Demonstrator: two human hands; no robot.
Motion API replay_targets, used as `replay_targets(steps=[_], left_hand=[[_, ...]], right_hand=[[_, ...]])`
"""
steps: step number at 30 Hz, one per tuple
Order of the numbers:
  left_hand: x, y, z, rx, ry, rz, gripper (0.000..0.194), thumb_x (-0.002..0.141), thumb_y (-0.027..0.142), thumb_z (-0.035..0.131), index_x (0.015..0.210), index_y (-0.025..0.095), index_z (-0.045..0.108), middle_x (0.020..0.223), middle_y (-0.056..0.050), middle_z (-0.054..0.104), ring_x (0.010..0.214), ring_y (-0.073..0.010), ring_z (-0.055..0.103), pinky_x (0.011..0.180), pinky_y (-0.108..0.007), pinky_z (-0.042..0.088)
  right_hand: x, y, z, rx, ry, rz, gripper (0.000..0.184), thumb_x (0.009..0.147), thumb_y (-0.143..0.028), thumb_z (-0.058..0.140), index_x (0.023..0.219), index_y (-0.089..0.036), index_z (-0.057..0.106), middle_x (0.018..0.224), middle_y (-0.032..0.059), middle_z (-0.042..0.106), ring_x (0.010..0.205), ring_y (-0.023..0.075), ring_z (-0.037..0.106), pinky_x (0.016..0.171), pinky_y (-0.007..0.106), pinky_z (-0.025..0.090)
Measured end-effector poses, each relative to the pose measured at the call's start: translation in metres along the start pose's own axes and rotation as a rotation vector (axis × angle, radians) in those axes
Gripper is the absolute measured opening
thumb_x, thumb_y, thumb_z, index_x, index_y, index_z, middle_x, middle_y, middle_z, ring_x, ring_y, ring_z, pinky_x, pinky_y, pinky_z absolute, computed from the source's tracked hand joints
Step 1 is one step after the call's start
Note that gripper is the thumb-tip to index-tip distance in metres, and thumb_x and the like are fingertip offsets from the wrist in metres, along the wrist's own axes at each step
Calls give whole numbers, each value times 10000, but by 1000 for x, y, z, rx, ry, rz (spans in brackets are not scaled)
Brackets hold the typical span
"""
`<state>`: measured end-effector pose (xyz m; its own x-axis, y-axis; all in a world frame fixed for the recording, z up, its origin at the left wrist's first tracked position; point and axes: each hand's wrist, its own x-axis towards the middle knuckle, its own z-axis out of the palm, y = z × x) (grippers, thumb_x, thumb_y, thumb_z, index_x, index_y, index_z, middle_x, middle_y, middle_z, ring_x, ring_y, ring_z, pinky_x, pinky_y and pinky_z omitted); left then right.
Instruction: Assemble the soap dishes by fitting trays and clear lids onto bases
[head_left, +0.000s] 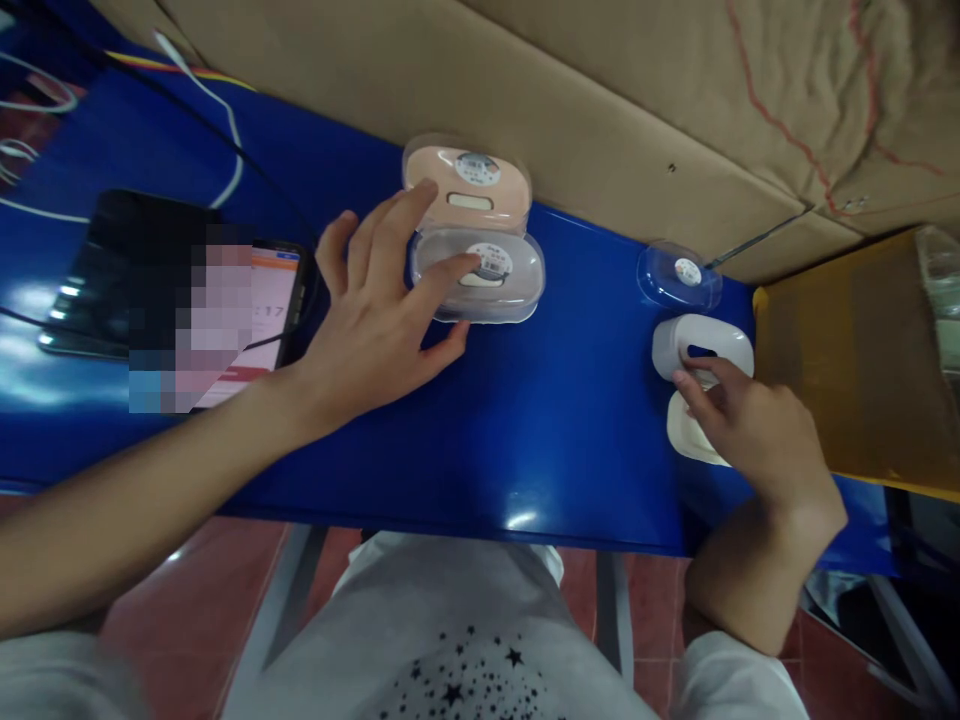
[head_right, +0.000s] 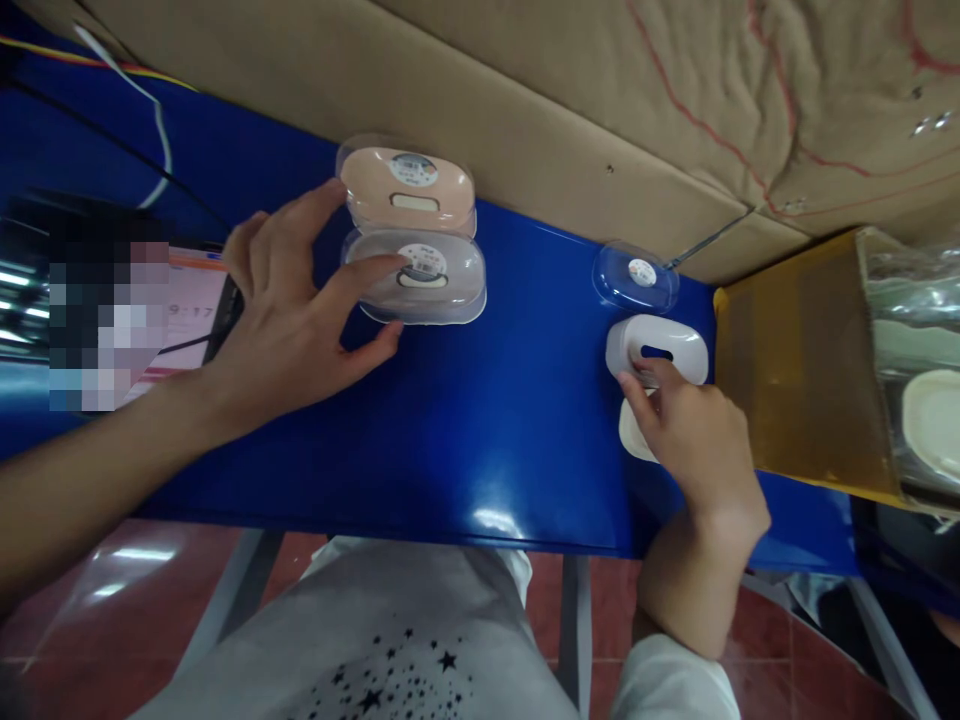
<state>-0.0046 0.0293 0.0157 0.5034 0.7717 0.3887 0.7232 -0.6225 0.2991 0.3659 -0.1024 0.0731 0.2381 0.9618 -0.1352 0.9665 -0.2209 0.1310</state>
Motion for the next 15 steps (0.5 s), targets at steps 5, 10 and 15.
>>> replay_targets(steps=[5, 10, 15], left_hand=[[-5, 4, -8, 1, -53, 101, 549, 980, 328, 733, 1509, 357, 587, 1809, -21, 314, 1645, -410, 327, 1307, -716, 291], [-8, 4, -9, -48, -99, 294, 530, 1002, 319, 704, 1519, 336, 585, 1784, -83, 371, 1607, -408, 411, 1287, -714, 338], [-12, 7, 0, -78, -232, 542, 460, 1080, 285, 615, 1539, 316, 595, 1752, -99, 455, 1578, -331, 484, 1319, -611, 336]], right_hand=[[3, -23, 7, 369, 76, -344, 475, 1101, -530, 571, 1497, -281, 652, 1038, 59, 866, 967, 321, 832, 881, 461, 634], [-2, -52, 6, 663, -10, -681, 455, 1114, -365, 588, 1569, -352, 572, 1433, 40, 771, 1269, 256, 762, 1057, 436, 628], [8, -45, 11, 490, 238, -595, 460, 1111, -347, 564, 1571, -341, 580, 1556, 75, 687, 1447, 333, 639, 1213, 574, 494]])
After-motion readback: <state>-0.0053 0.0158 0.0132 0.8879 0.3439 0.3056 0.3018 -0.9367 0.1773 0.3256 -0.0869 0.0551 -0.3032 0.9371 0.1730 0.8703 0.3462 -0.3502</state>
